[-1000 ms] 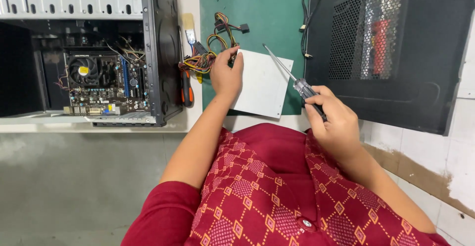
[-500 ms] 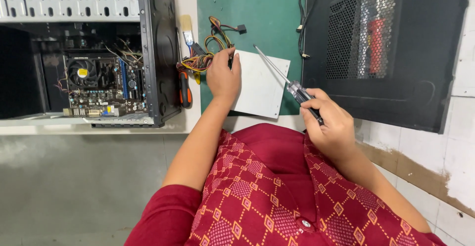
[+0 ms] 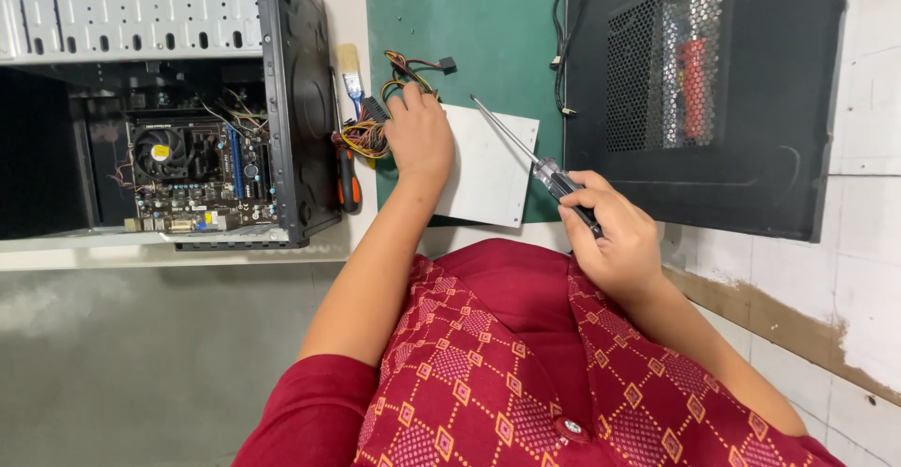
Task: Disassembling a computer power supply unit by removing screws with a screwdriver and lifting the metal casing to expose internal components.
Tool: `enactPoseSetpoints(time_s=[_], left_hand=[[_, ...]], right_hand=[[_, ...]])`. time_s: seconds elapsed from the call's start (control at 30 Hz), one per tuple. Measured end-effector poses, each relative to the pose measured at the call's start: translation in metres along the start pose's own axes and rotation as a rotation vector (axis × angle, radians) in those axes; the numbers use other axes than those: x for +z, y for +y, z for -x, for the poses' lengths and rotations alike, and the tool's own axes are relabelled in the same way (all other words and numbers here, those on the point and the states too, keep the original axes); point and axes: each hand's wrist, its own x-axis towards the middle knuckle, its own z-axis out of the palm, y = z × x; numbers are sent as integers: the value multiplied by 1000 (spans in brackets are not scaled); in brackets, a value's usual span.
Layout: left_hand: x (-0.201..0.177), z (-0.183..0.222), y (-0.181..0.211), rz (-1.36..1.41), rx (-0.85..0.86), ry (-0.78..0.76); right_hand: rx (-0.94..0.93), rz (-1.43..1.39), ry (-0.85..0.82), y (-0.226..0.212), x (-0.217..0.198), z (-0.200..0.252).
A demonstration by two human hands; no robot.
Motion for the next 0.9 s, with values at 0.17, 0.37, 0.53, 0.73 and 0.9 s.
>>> enactPoseSetpoints(time_s=[0.17, 0.37, 0.53, 0.73, 0.9], left_hand=[[-4, -2, 7, -33, -7, -37], [-12, -6, 14, -93, 36, -25], [-13, -8, 17, -98, 23, -48], [-7, -10, 7, -56, 5, -35], [-22, -15, -26, 352, 26, -287]], right_hand=[[6, 6, 20, -2, -5, 1], [16, 2, 29, -4, -7, 0], [23, -4, 22, -6, -9, 0], [75, -73, 49, -11, -10, -2], [149, -159, 90, -12, -7, -8]])
